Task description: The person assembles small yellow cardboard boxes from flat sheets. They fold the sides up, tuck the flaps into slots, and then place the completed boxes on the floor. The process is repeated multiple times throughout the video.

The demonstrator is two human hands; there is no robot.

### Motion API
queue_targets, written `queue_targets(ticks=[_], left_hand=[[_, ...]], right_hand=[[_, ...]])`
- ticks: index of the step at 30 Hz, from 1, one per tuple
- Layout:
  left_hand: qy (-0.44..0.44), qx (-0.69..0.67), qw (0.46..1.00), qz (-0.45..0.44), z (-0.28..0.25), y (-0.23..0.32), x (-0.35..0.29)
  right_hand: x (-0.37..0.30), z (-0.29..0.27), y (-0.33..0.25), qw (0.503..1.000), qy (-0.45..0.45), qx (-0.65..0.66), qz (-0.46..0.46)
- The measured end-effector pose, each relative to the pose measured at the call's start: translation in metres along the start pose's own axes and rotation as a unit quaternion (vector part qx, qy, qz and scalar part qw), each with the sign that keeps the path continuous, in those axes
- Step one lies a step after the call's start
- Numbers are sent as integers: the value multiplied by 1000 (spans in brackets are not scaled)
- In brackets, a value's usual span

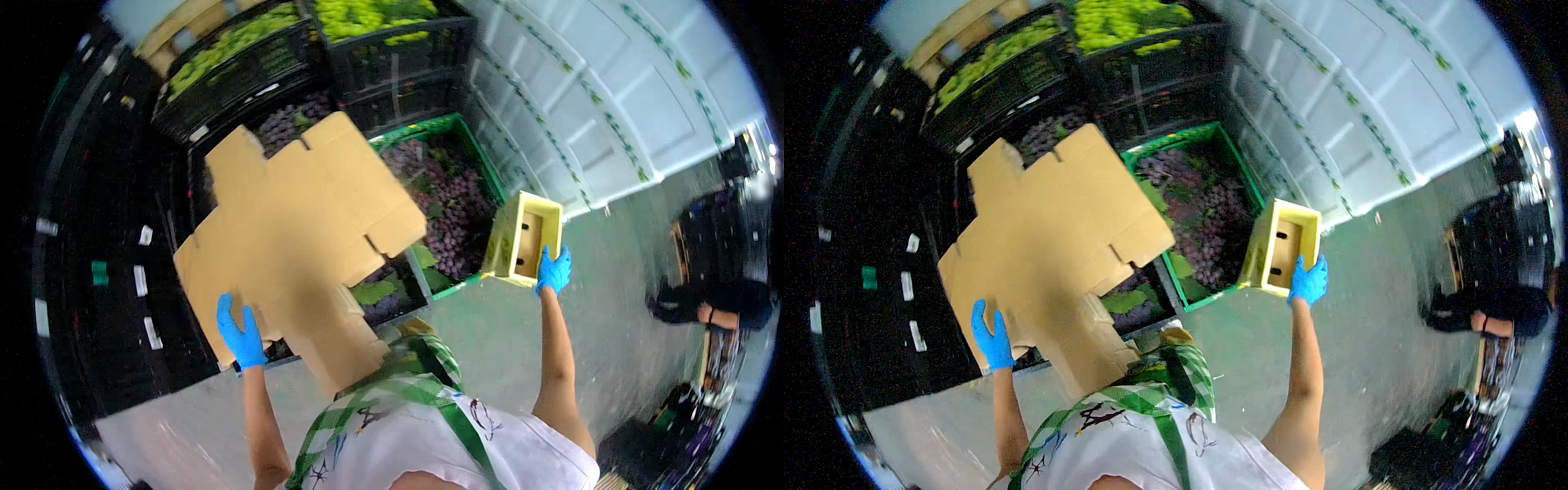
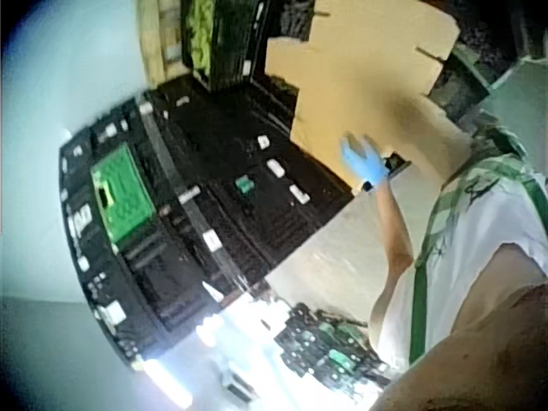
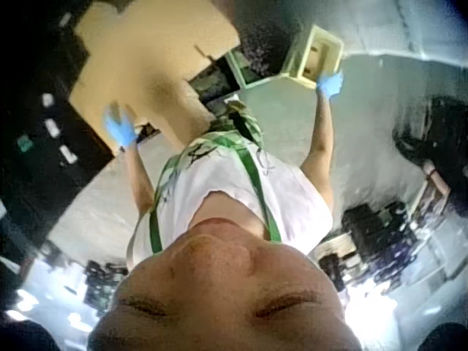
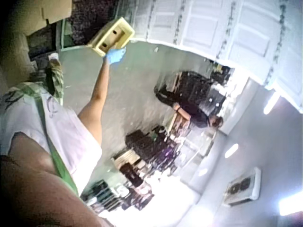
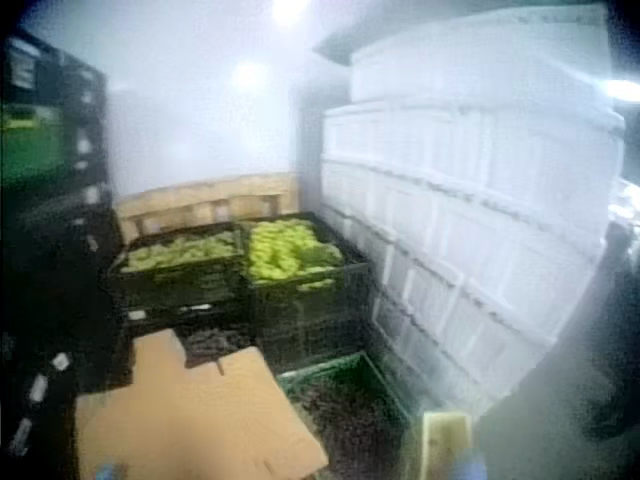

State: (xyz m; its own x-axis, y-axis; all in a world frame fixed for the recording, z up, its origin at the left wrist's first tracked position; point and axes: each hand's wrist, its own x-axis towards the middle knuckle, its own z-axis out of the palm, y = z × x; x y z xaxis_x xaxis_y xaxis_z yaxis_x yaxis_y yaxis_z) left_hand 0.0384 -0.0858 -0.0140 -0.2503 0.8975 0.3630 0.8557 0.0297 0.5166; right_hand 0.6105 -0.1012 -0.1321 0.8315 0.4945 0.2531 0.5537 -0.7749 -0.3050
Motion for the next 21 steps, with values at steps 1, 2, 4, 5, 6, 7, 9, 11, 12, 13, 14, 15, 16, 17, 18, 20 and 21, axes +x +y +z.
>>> queue_targets(ticks=[1, 2, 4, 5, 6, 7, 9, 11, 12, 13, 14, 15, 16, 17, 18, 20, 21], left_hand=[[22, 25, 998, -45, -7, -12, -6], [41, 49, 994, -88, -13, -25, -12], [72, 65, 987, -127, -18, -55, -29], [34, 123, 970, -208, -20, -59, -28], [-5, 170, 945, -281, -19, -62, -23], [7, 173, 940, -293, -16, -73, -24], [0, 222, 924, -311, -9, -93, -23], [17, 287, 895, -341, -7, -101, -20], [23, 352, 864, -360, -8, -104, -18], [61, 384, 853, -347, -10, -100, -13], [64, 379, 854, -351, -14, -111, -8], [9, 187, 892, -412, -27, -130, -5], [-50, -19, 892, -448, -33, -136, 0], [12, 13, 892, -452, -32, -132, 1], [10, 7, 894, -449, -34, -135, 1], [-4, -42, 892, -449, -37, -140, -2], [-18, -120, 888, -445, -42, -135, 0]], right_hand=[[-10, -14, -35, 998, -30, 52, -3], [-23, -11, -57, 969, 8, 200, -146], [-69, -37, -140, 875, -129, 399, -242], [-89, -62, -177, 849, -239, 404, -243], [-96, -50, -198, 848, -176, 368, -339], [-103, -45, -224, 837, -198, 375, -345], [-106, -23, -260, 871, -235, 267, -338], [-107, -16, -285, 881, -326, 170, -296], [-107, -24, -295, 880, -366, 129, -274], [-97, -6, -288, 874, -373, 148, -275], [-88, 18, -277, 870, -365, 174, -283], [-81, 32, -275, 848, -410, 223, -249], [-78, 32, -275, 827, -449, 268, -208], [-77, 35, -279, 802, -468, 323, -181], [-71, 35, -279, 805, -462, 324, -181], [-76, -14, -292, 789, -511, 320, -117], [-62, 3, -283, 790, -497, 335, -128]])
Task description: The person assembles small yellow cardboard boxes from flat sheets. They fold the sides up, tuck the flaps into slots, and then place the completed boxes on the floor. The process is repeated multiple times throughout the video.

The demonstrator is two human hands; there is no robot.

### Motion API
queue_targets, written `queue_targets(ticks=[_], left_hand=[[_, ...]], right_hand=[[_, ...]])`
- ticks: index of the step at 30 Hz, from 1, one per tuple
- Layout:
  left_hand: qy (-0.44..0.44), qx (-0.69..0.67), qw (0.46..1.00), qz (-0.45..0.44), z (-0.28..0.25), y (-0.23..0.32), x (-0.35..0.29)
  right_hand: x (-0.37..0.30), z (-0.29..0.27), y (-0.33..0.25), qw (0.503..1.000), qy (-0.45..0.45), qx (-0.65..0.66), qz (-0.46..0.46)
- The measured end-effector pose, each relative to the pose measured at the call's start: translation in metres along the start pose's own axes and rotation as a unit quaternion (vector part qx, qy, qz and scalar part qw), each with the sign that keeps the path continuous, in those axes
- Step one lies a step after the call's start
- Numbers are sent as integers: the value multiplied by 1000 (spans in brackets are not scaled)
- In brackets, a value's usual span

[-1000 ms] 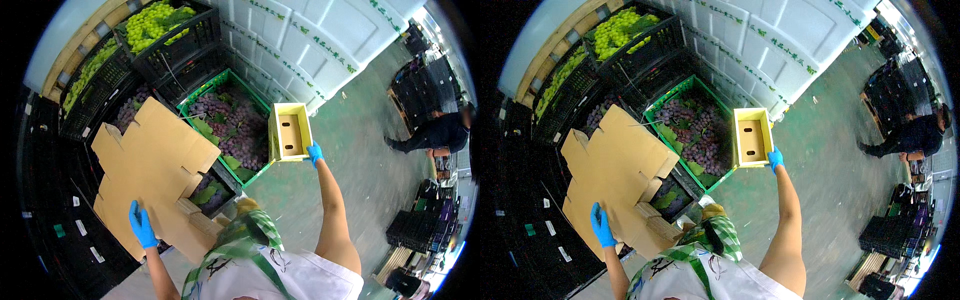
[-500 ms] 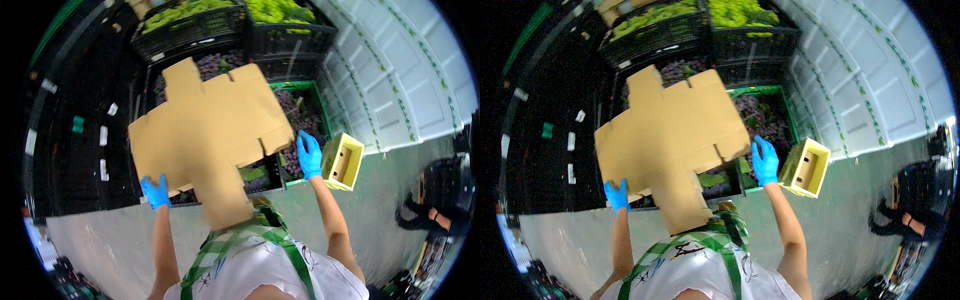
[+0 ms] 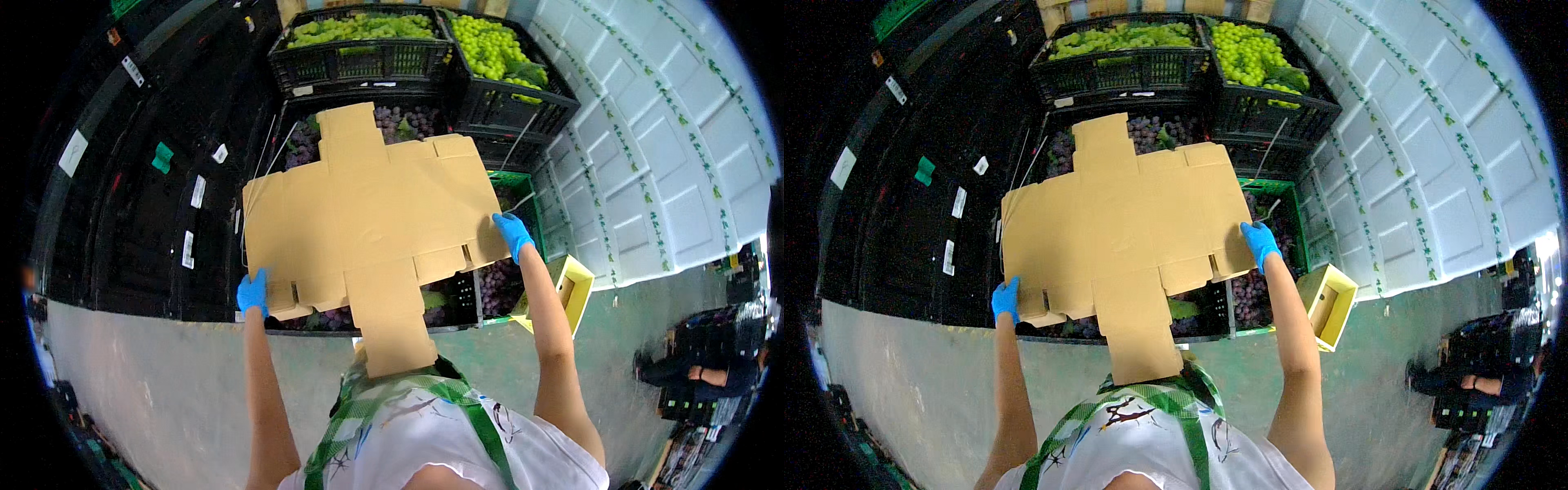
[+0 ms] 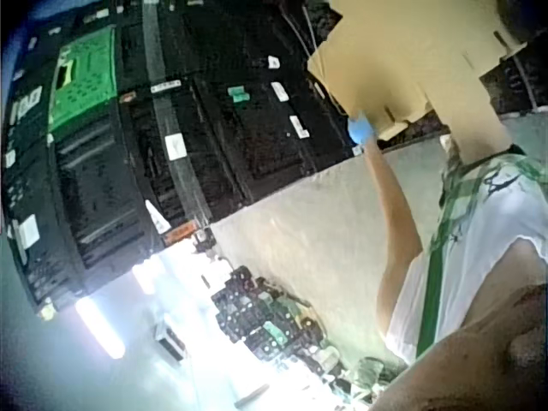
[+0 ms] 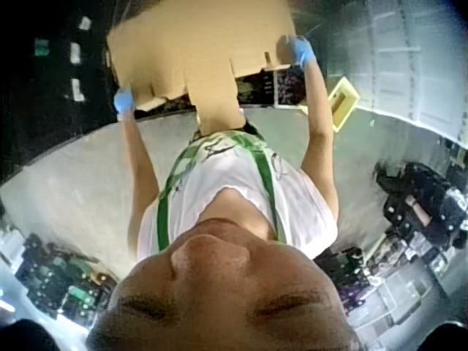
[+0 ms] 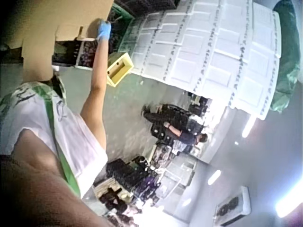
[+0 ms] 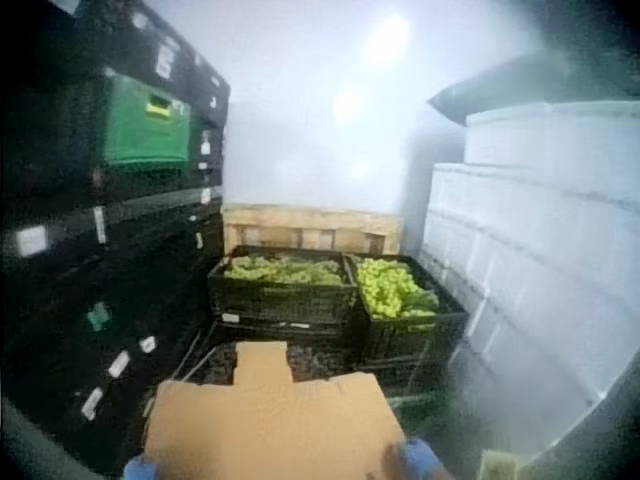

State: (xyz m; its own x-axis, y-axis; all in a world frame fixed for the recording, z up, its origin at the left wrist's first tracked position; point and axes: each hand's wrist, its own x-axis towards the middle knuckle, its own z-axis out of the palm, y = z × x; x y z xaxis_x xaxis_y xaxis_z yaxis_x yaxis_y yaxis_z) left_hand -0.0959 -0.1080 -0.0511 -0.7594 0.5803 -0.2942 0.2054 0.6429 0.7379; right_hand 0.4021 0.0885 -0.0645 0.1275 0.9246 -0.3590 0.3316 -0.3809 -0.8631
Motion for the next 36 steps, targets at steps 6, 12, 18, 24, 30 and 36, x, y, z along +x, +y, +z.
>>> queue_targets(ticks=[6, 12, 18, 24, 30, 36], left_hand=[[-42, -146, 988, 28, -39, -8, 25], [-362, -309, 858, -192, -52, 25, 26], [-273, -224, 935, 24, -6, 27, 2], [48, 392, 880, 262, 108, 70, -91], [-30, 222, 930, 292, 73, 44, -33], [-130, 309, 939, 75, 73, 51, 7]], right_hand=[[-27, -27, -57, 993, 17, -113, 39], [-22, -38, -60, 952, -267, 72, 131], [-29, 5, -31, 993, -77, 58, -65], [-105, 128, -66, 891, -12, -432, -140], [-73, 94, -51, 982, 54, -85, -161], [-62, 86, -79, 981, -63, -184, 21]])
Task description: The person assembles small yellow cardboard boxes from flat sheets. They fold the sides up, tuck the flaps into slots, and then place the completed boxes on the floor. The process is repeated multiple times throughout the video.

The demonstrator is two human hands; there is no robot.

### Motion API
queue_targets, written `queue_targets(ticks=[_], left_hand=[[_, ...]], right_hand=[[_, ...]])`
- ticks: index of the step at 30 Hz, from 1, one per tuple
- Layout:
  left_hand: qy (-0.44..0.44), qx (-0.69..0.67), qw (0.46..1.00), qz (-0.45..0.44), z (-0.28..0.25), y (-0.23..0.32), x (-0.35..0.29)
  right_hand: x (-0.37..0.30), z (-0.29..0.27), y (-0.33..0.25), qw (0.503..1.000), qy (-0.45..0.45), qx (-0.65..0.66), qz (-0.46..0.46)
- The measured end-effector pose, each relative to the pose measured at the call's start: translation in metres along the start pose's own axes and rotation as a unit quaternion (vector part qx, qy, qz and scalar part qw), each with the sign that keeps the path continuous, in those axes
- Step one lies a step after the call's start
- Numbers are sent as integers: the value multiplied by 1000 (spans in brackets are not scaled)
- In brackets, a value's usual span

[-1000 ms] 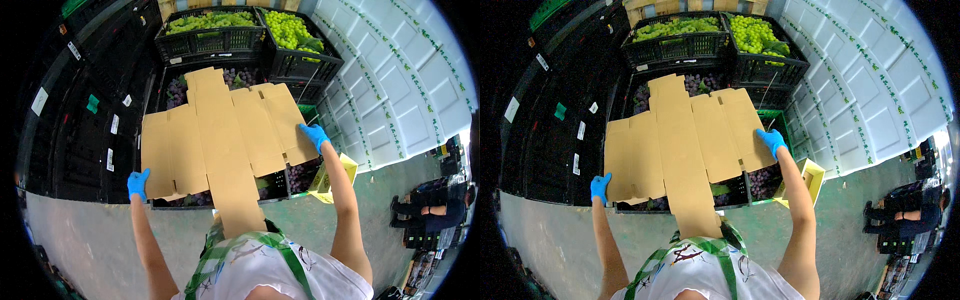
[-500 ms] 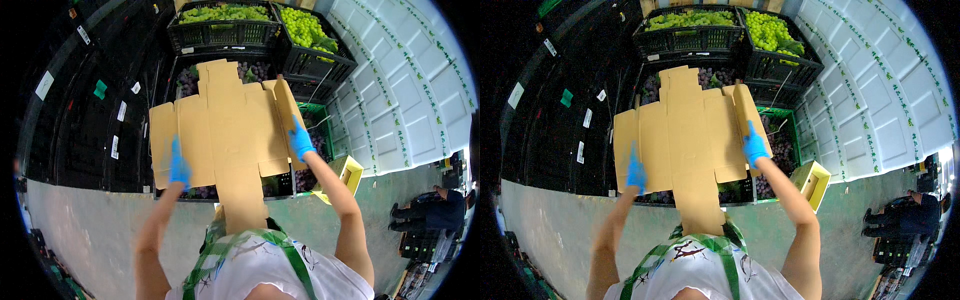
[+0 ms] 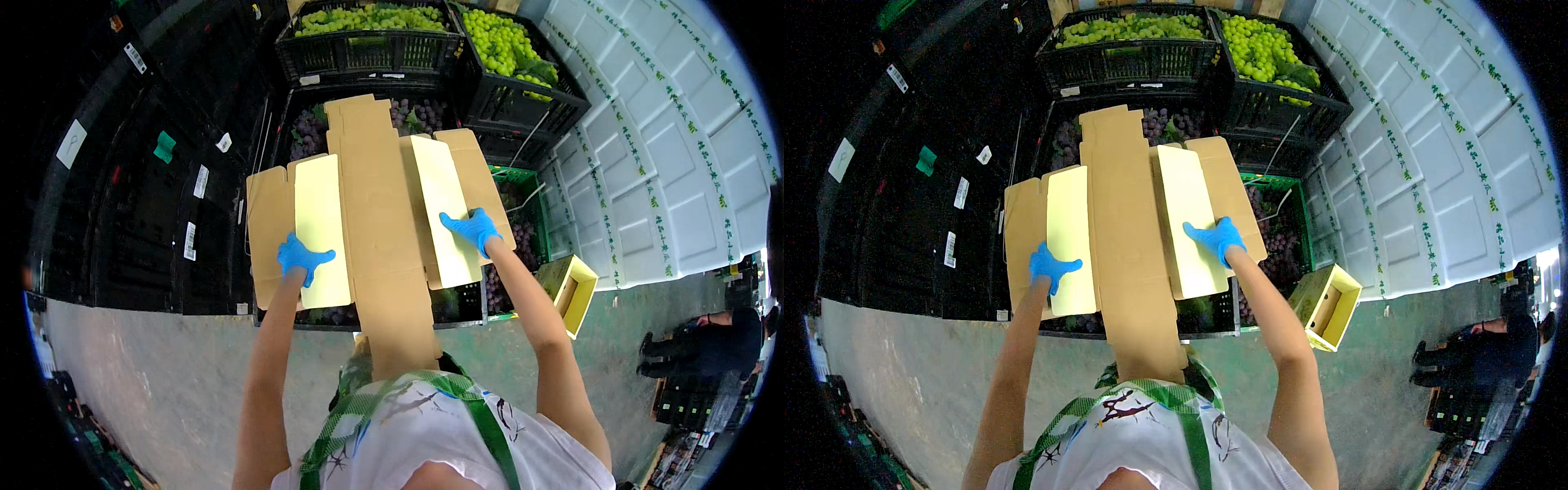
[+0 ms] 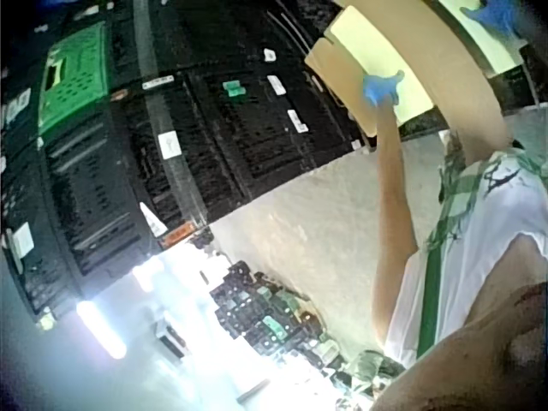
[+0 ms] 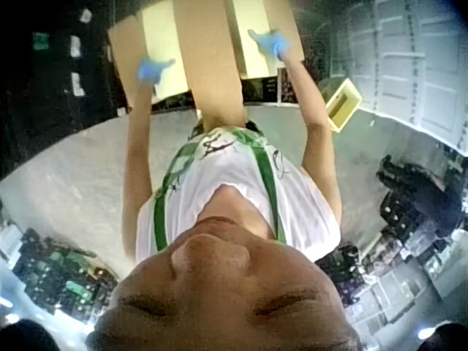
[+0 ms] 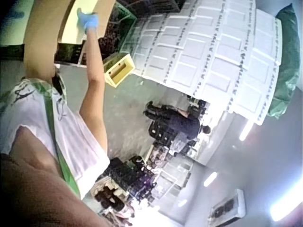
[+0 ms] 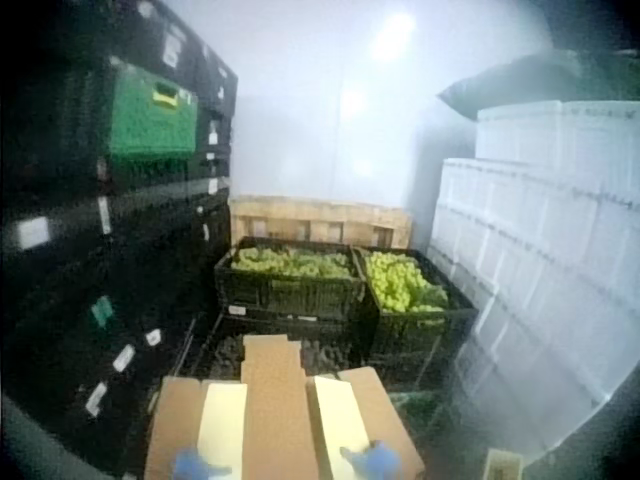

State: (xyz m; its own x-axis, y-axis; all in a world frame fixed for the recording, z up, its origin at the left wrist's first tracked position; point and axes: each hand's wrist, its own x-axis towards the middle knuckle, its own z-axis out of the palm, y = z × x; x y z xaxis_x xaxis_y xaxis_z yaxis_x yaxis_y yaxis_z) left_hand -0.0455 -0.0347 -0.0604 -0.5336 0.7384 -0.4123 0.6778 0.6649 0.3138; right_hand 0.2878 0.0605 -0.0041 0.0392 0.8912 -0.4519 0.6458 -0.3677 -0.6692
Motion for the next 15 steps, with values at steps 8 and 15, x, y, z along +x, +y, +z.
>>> queue_targets(ticks=[8, 15], left_hand=[[-104, -342, 929, 95, -54, 17, 13], [72, 77, 983, 148, -41, 95, -40]], right_hand=[[21, -34, -46, 904, -311, 293, -27], [1, 38, -53, 979, 86, -123, -141]])
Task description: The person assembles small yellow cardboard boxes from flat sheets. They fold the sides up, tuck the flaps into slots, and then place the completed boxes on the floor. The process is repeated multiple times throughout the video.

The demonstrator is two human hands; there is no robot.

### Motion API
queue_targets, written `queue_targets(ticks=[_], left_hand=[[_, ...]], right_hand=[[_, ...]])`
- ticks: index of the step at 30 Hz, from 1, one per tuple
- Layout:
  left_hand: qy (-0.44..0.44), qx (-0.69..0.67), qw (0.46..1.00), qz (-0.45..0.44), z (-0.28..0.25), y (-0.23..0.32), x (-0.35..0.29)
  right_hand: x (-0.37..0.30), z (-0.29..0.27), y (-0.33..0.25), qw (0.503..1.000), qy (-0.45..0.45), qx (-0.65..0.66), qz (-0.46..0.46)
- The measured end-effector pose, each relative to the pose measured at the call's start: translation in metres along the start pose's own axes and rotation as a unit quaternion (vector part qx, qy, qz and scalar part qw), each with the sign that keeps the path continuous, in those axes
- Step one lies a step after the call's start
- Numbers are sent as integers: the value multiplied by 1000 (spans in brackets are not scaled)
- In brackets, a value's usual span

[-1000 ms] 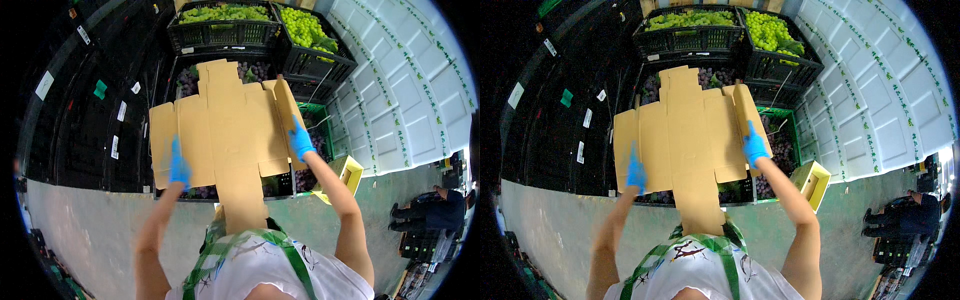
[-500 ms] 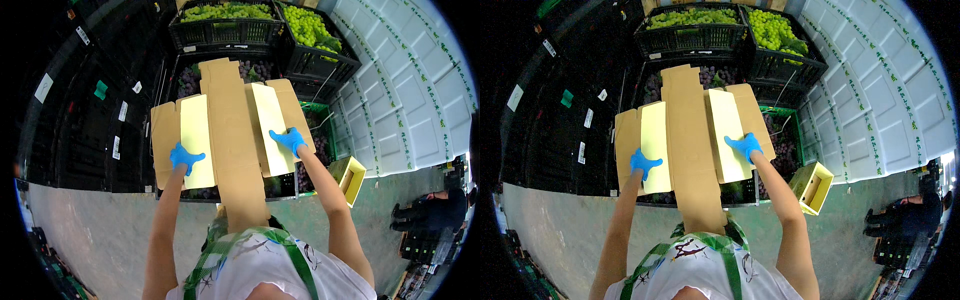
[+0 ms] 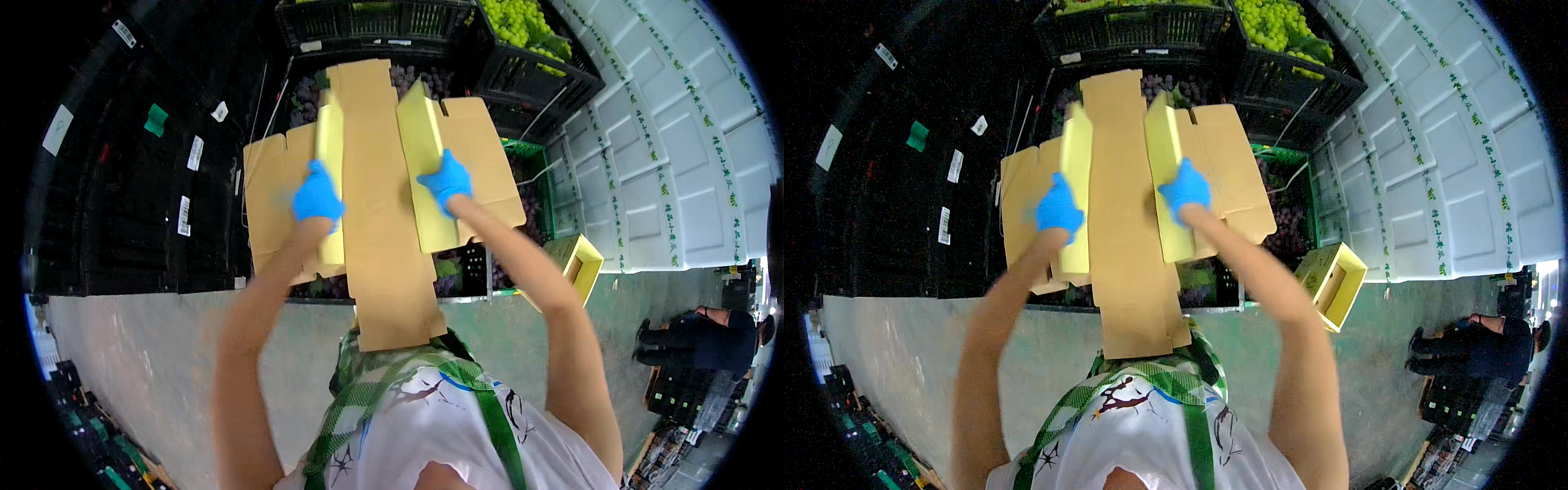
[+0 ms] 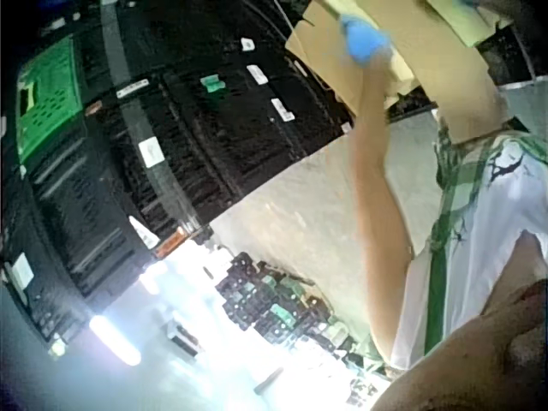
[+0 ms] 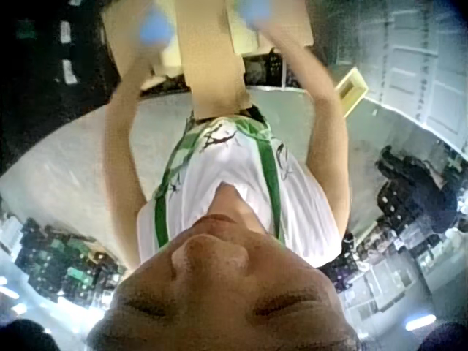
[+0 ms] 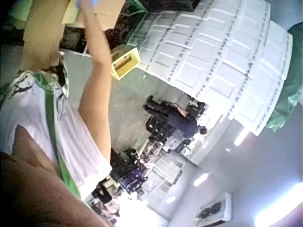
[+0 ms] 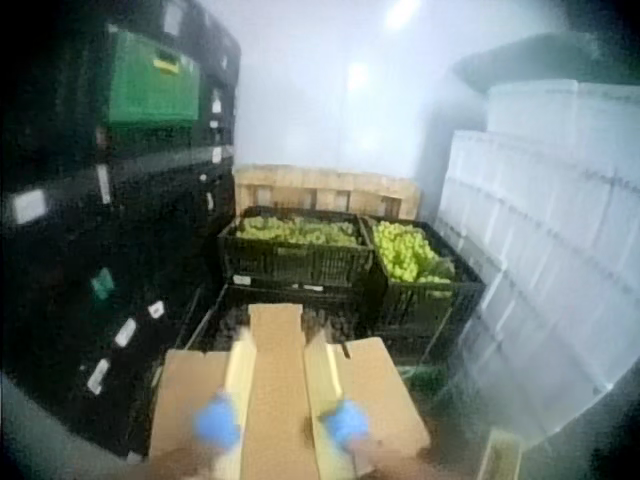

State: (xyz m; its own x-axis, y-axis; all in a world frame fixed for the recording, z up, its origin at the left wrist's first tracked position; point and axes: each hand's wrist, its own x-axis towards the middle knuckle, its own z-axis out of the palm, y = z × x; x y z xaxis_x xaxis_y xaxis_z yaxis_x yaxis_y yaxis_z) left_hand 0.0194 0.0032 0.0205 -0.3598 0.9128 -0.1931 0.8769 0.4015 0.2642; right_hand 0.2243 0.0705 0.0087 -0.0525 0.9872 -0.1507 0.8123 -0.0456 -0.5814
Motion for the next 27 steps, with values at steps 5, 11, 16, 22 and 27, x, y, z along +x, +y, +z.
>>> queue_targets(ticks=[5, 11, 16, 22, 27], left_hand=[[62, -19, 998, 2, 19, 58, -20], [137, -200, 906, 348, -9, 8, -25], [-185, -26, 841, 507, -40, -26, -29], [-151, 55, 793, 587, -20, -33, -22], [-142, 32, 813, 563, -5, -33, -14]], right_hand=[[-41, 31, -65, 991, 69, 103, 54], [-37, 29, -45, 974, 104, 160, -123], [-35, 12, -25, 961, 32, 92, -259], [-41, -40, 4, 766, -230, -129, -586], [-23, -38, -1, 727, -249, -148, -623]])
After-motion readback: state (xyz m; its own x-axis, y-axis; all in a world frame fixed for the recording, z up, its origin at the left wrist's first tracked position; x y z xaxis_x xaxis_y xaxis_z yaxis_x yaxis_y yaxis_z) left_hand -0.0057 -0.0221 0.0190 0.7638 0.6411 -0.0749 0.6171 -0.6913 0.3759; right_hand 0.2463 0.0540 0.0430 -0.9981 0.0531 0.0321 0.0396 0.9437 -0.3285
